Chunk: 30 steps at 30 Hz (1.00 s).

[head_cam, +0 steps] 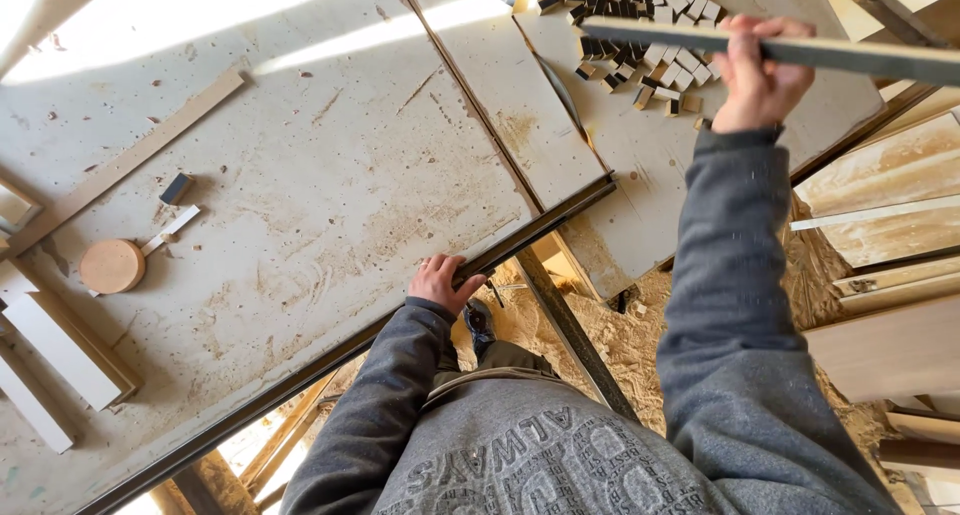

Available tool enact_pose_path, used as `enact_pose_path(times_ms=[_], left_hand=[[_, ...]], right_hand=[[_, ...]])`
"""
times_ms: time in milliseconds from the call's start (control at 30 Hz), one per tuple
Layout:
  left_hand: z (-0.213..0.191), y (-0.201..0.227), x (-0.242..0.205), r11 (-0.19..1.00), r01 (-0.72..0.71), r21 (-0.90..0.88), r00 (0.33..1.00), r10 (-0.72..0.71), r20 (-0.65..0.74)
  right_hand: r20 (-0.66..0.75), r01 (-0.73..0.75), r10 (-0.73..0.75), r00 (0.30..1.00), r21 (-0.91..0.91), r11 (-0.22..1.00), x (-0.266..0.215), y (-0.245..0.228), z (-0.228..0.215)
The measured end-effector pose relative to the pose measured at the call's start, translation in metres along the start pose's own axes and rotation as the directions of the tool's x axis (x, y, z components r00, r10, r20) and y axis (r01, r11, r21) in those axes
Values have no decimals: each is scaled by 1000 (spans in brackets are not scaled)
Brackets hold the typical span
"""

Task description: Using a table saw to cut small wooden blocks from longer strips of wood.

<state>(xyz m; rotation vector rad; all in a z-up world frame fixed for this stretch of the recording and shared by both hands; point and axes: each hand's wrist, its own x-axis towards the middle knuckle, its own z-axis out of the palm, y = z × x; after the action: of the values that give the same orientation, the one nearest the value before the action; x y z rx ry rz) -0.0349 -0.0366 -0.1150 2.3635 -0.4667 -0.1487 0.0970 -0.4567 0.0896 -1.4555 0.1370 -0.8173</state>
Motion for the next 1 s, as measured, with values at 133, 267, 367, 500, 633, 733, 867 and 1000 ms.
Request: enact_pose_path(times_ms=[133, 267, 367, 500, 633, 733, 867, 1000], left_hand=[[1, -20, -11, 997, 63, -45, 998, -64, -9], [-5, -23, -16, 996, 93, -17, 995, -94, -29], [-8, -22, -20, 992, 127, -27, 992, -127, -7], [-5, -26, -17, 991, 129, 21, 991, -130, 43], [-4, -29, -18, 994, 112, 2, 993, -112, 26], [-7, -34, -21, 992, 104, -73, 995, -103, 14], [-42, -13, -16, 1000, 17, 22, 941, -9, -339], [-107, 53, 13, 918, -118, 379, 813, 308, -494]], right_hand=[[35, -42, 46, 998, -99, 994, -12, 6, -7], [36, -80, 85, 996, -126, 989, -4, 35, -19], [22, -130, 137, 990, -186, 974, 0, 52, -19], [157, 81, -52, 986, -189, 979, 14, 112, -34], [99, 56, -25, 995, -323, 945, 13, 73, -25], [-8, 39, -41, 999, -197, 980, -15, 10, -6], [-52, -154, 164, 985, 159, 975, -99, -19, 25], [226, -627, 591, 774, 405, 666, -195, 19, 67]])
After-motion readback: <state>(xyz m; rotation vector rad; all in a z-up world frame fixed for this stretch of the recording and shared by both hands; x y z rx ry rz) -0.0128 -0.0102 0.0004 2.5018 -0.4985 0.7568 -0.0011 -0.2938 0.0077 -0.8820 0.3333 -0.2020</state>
